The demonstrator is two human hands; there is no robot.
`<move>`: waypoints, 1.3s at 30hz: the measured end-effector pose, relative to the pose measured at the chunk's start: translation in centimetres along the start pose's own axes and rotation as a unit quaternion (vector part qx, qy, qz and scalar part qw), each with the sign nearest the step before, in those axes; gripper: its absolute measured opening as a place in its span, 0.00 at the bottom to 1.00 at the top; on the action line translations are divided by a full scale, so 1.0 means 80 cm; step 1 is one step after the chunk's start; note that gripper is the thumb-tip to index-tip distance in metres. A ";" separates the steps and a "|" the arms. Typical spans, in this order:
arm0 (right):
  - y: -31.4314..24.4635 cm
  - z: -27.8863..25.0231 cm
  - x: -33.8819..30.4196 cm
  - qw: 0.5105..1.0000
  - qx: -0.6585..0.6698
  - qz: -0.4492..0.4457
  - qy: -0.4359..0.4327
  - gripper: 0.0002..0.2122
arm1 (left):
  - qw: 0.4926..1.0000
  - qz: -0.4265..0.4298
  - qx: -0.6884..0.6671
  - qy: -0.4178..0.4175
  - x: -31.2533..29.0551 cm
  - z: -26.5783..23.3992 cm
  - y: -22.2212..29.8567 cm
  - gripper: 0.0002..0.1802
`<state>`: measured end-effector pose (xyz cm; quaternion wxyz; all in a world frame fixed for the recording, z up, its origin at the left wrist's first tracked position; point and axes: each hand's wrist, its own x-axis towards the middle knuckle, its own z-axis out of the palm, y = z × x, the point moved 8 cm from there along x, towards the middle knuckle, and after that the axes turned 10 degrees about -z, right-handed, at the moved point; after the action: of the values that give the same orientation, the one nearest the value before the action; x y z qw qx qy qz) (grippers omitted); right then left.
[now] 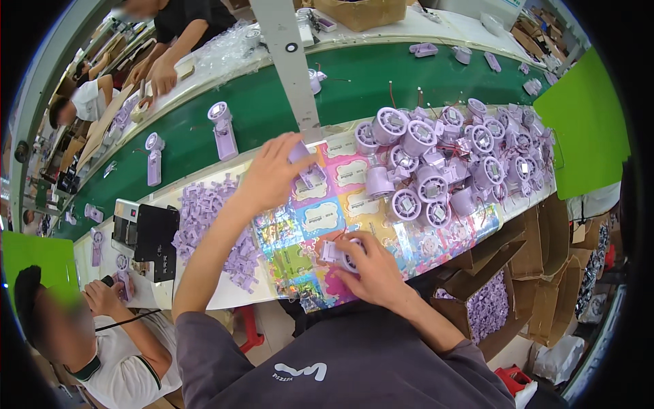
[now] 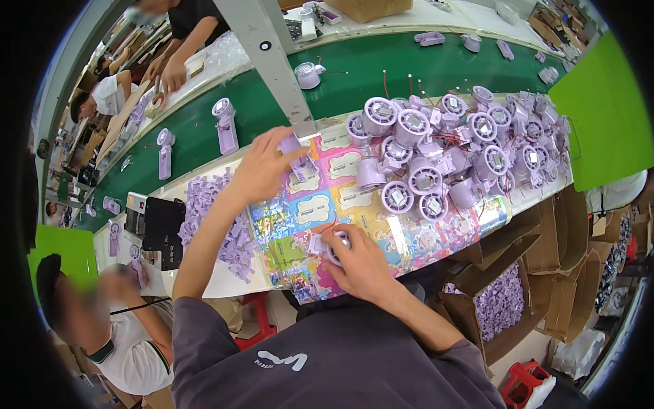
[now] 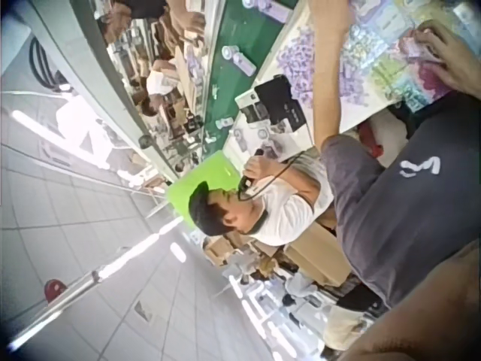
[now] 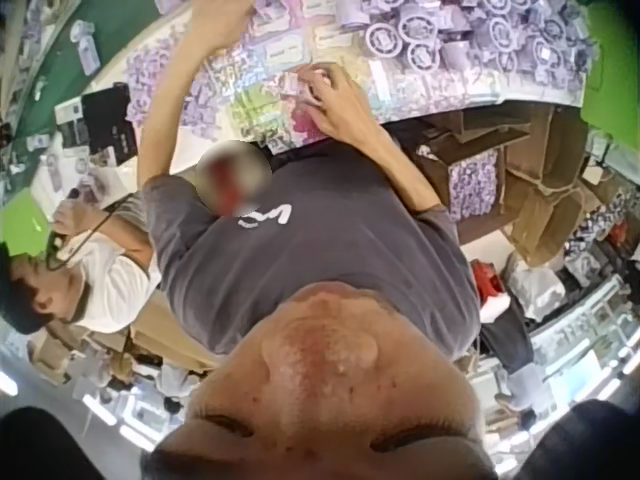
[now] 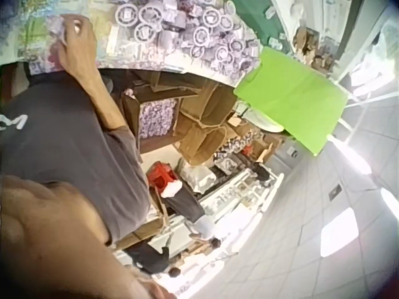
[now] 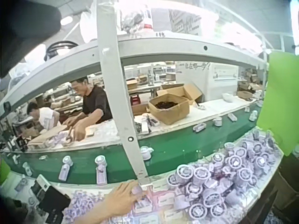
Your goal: Assembling small purple electronic components on a production line.
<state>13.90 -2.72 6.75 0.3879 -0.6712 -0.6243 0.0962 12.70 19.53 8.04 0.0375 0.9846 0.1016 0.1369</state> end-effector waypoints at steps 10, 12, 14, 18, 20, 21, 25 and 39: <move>0.003 -0.065 0.019 0.990 -0.078 -0.028 0.118 0.23 | 0.998 0.019 -0.022 -0.063 0.007 0.000 0.019 0.26; 0.008 -0.067 0.021 0.990 -0.077 -0.020 0.113 0.23 | 0.951 -0.109 -0.155 -0.244 -0.006 0.007 0.030 0.26; -0.001 -0.070 0.026 0.985 -0.109 -0.067 0.119 0.23 | 0.945 -0.104 -0.186 -0.247 -0.019 0.003 0.042 0.29; -0.014 -0.066 0.033 0.974 -0.164 -0.116 0.102 0.21 | 0.939 -0.103 -0.242 -0.223 -0.029 -0.018 0.069 0.33; -0.016 -0.063 0.035 0.969 -0.184 -0.133 0.101 0.21 | 0.932 -0.127 -0.257 -0.223 -0.031 -0.022 0.073 0.32; -0.020 -0.062 0.034 0.962 -0.208 -0.149 0.101 0.21 | 0.931 -0.128 -0.258 -0.224 -0.032 -0.024 0.075 0.32; -0.018 -0.062 0.035 0.965 -0.210 -0.132 0.087 0.22 | 0.928 -0.131 -0.247 -0.247 -0.036 -0.020 0.077 0.34; -0.027 -0.056 0.040 0.952 -0.234 -0.187 0.058 0.18 | 0.867 -0.219 -0.406 -0.186 -0.063 -0.012 0.073 0.23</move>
<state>15.66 -1.77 12.29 0.2660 -0.6189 -0.7202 -0.1661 8.82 12.78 8.24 0.4816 0.8420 0.2412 -0.0314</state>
